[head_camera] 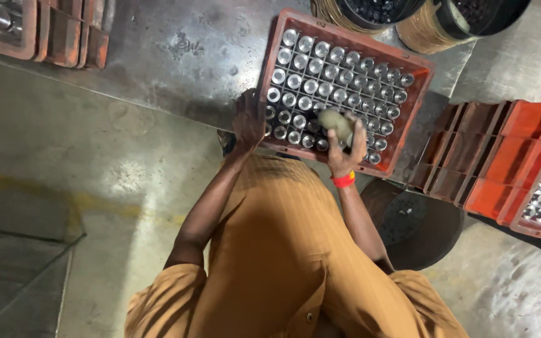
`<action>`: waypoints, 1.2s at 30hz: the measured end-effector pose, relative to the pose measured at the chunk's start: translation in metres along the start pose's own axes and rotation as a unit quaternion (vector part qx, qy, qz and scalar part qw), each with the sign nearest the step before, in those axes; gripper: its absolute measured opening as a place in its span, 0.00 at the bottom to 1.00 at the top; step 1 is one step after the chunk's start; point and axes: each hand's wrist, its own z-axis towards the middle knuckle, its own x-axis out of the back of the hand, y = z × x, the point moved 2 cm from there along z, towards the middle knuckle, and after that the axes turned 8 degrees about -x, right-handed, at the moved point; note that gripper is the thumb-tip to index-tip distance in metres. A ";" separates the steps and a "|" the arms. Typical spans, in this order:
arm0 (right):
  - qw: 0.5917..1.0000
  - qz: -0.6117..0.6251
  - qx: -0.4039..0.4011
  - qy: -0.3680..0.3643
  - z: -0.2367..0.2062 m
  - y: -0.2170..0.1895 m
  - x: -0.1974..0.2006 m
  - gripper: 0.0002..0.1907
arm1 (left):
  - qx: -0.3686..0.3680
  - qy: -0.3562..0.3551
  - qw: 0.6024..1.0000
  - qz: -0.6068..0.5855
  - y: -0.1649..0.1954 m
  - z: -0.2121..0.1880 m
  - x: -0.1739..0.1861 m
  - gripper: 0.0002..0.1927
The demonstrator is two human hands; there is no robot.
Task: The person arranges small cylindrical metal parts into a red plastic crate, placing them one by one into the crate's compartments. The person occasionally uses a white cylindrical tool to adjust or press down the parts within the crate.
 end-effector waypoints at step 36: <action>0.993 0.041 0.086 -0.067 0.012 -0.025 -0.050 0.20 | 0.007 0.071 0.997 -0.009 0.000 -0.002 0.005 0.19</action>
